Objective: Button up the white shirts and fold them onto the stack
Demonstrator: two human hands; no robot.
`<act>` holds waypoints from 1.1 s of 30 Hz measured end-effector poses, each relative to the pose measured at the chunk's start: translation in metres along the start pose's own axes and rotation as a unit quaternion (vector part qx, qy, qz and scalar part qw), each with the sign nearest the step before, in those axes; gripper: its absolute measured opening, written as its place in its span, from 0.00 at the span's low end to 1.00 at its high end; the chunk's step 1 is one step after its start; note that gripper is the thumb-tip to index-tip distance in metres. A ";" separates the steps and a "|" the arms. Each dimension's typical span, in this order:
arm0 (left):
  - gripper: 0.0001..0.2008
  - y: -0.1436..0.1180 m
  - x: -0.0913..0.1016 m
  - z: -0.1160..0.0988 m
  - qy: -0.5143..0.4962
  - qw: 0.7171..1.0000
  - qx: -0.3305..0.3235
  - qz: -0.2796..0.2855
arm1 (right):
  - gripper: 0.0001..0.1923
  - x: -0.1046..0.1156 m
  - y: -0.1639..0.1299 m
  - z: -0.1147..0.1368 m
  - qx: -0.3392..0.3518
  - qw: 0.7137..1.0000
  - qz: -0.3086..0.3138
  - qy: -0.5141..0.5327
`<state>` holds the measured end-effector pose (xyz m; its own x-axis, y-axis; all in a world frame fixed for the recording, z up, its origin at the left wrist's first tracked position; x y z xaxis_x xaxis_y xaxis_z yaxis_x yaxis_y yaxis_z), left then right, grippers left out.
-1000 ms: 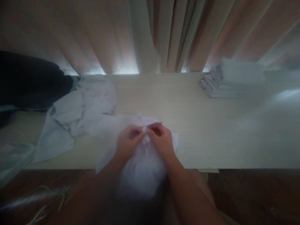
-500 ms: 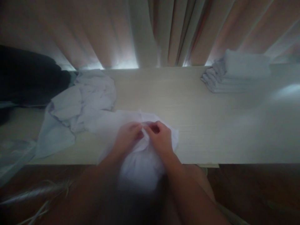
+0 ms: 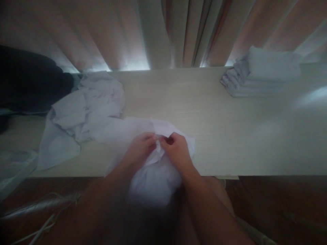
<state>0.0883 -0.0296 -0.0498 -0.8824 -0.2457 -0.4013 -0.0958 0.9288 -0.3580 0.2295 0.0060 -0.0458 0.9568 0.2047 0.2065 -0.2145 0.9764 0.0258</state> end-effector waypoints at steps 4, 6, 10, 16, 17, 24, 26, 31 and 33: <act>0.11 0.001 0.001 0.004 -0.017 0.999 -0.010 0.025 | 0.13 -0.001 0.000 0.003 0.001 1.000 0.002 -0.009; 0.12 0.002 0.002 0.005 -0.021 0.999 -0.005 0.044 | 0.13 -0.001 0.000 0.007 0.008 0.999 0.008 -0.033; 0.12 0.002 0.002 0.005 -0.021 0.998 0.009 0.055 | 0.12 0.001 0.000 0.012 0.006 0.998 0.024 -0.064; 0.15 -0.003 -0.001 -0.002 -0.010 0.999 0.016 0.026 | 0.10 -0.003 -0.001 0.008 -0.020 0.998 0.055 0.027; 0.15 -0.004 -0.001 -0.004 -0.005 0.999 0.021 0.027 | 0.09 -0.003 -0.002 0.008 -0.022 0.998 0.053 0.032; 0.15 -0.004 0.002 -0.006 -0.024 0.995 0.055 0.075 | 0.12 -0.004 -0.004 0.009 -0.004 0.999 0.028 0.039; 0.14 -0.003 0.001 -0.003 -0.046 0.995 0.042 0.080 | 0.13 -0.004 -0.003 0.005 -0.006 0.997 0.030 0.064; 0.13 -0.005 -0.001 -0.001 -0.074 0.994 0.014 0.073 | 0.15 -0.006 -0.003 -0.001 0.001 0.993 0.022 0.115; 0.13 -0.006 -0.003 -0.003 -0.082 0.993 0.015 0.087 | 0.16 -0.007 -0.005 0.000 0.003 0.989 0.017 0.147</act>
<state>0.0897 -0.0340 -0.0438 -0.7972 -0.1267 -0.5903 0.0673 0.9530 -0.2955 0.2242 -0.0002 -0.0476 0.9644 0.2501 -0.0862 -0.2485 0.9682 0.0290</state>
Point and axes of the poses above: each hand's wrist, its own y-axis towards the middle knuckle, its own x-axis out of the back of the hand, z = x × y, the point moved 4 cm from there along y, towards the middle knuckle, and after that the axes turned 2 degrees about x, right-handed, at the moved point
